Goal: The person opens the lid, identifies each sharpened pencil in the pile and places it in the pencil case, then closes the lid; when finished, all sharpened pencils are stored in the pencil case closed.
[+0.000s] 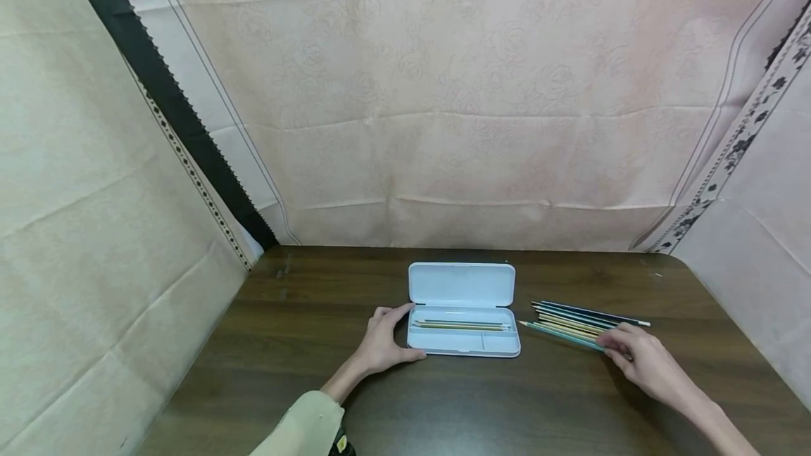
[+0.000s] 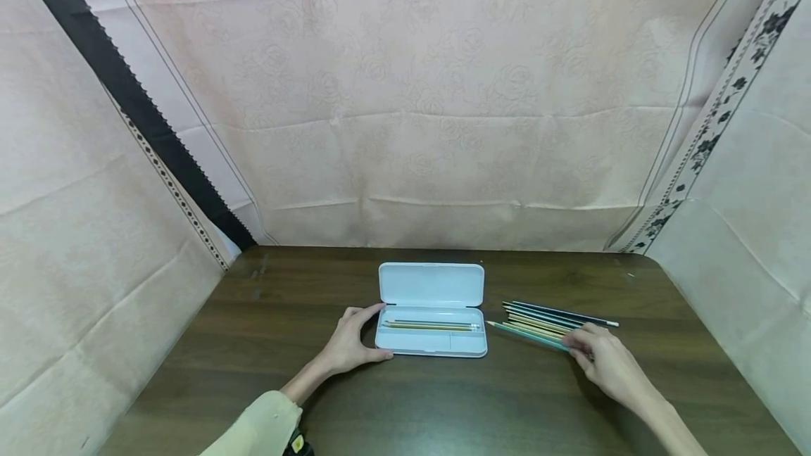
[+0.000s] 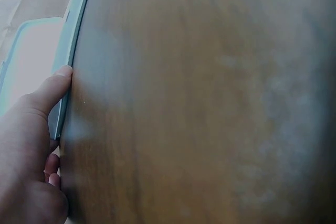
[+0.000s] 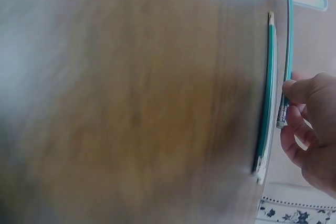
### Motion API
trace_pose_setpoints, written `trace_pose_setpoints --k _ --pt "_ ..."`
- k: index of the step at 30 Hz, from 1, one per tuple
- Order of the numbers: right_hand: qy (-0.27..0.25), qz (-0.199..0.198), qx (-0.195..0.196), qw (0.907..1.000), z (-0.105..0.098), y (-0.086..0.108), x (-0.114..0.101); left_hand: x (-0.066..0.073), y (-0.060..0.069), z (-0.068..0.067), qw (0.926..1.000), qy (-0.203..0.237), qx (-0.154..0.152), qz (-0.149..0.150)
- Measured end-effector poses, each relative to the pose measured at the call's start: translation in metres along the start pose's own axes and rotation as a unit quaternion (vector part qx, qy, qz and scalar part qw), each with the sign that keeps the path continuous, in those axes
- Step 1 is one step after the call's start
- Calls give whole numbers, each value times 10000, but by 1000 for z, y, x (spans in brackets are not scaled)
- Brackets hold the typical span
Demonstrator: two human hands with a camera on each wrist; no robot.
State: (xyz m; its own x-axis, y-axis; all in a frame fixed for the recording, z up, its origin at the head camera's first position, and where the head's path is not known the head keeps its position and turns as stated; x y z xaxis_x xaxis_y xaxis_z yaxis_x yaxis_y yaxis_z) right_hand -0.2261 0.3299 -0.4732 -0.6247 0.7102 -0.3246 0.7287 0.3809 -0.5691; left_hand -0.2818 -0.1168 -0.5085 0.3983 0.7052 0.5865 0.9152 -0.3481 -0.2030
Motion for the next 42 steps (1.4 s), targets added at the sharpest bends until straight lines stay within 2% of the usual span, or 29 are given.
trace_pose_setpoints --k 9,17,29,42 --pt "-178 -291 -13 9994 15 -20 -14 -1 -1 2 10000 -16 -19 -57" --pt "-370 -181 -223 9989 30 -37 -25 -2 -2 2 10000 -39 -19 -57" --pt "-616 -306 -477 9965 54 -62 -40 -2 -1 2 10000 -10 -18 -65" --pt "-543 11 -1071 9928 74 -85 -56 -2 -1 1 9999 -33 -44 -112"
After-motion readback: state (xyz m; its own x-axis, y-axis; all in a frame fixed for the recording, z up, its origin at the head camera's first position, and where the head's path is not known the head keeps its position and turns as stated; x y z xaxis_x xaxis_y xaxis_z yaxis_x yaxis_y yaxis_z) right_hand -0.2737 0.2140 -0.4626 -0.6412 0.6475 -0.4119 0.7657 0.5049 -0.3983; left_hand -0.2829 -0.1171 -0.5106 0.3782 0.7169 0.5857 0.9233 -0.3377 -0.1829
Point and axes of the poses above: each hand's wrist, its own y-axis away from the middle knuckle, its own z-axis out of the palm, x = y × z, the point moved 4 cm from there along -y, towards the middle knuckle, and after that the axes turned 4 degrees about -y, right-handed, at the moved point
